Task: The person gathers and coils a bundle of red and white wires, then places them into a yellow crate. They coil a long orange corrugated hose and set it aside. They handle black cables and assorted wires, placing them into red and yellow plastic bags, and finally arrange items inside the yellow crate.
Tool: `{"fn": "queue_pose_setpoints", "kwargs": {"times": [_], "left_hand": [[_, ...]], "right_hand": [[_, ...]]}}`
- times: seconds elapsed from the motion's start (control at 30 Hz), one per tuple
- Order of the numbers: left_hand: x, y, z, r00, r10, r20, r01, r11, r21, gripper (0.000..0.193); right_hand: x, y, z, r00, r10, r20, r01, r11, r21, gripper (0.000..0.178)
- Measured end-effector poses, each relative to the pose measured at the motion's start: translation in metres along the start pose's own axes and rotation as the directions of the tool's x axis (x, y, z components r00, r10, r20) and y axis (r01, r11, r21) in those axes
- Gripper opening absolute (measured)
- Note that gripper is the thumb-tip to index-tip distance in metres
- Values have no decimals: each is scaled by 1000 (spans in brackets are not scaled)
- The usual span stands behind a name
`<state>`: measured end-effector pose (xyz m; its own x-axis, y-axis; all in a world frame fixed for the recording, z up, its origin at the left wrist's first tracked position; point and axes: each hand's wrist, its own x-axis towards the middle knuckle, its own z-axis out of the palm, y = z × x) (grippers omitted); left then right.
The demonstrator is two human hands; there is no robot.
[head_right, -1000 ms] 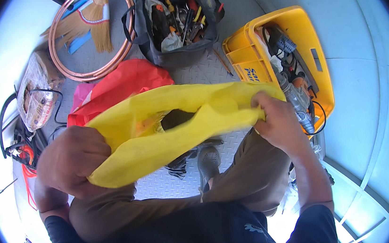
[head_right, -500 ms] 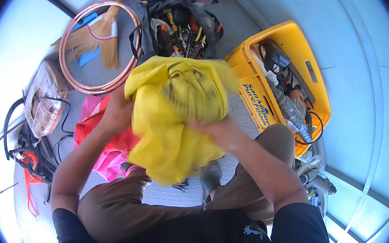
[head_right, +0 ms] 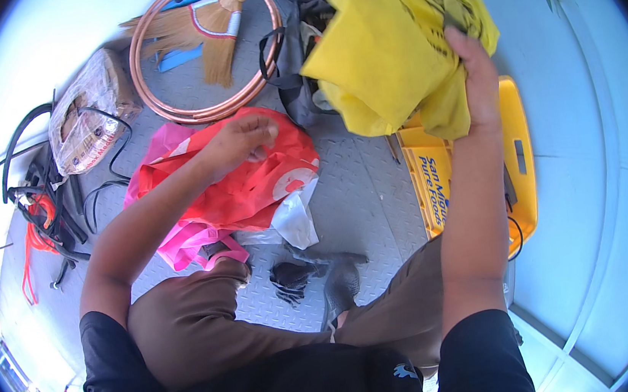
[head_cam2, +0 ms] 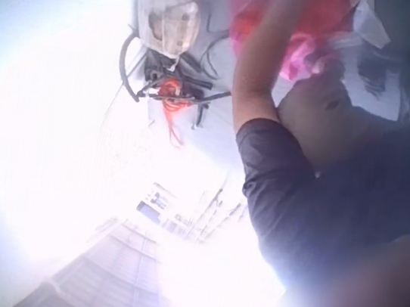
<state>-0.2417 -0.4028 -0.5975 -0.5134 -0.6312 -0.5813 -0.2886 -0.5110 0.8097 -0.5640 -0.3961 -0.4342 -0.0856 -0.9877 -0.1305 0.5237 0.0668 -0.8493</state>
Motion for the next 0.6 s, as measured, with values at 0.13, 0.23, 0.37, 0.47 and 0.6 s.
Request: {"fn": "queue_pose_setpoints", "kwargs": {"times": [0.13, 0.23, 0.37, 0.47, 0.6], "left_hand": [[-6, -37, -10, 994, -97, 46, 96, 995, 34, 22], [-9, -49, -10, 989, -114, 92, 105, 990, 97, 23], [-9, -50, -9, 987, -104, 121, 72, 968, 240, 23], [-4, -46, -14, 994, -47, 102, 13, 950, 311, 23], [14, -18, -44, 984, 162, 78, -179, 845, 503, 24]], "right_hand": [[33, 33, -53, 985, 138, -102, -150, 982, -117, 48], [64, 93, -96, 923, 373, -98, -381, 922, -74, 53], [72, 161, -103, 851, 428, -304, -523, 635, -569, 49], [54, 162, -66, 896, 376, -236, -248, -15, -969, 50], [29, 92, -36, 887, 457, -67, 61, -259, -964, 59]]}}
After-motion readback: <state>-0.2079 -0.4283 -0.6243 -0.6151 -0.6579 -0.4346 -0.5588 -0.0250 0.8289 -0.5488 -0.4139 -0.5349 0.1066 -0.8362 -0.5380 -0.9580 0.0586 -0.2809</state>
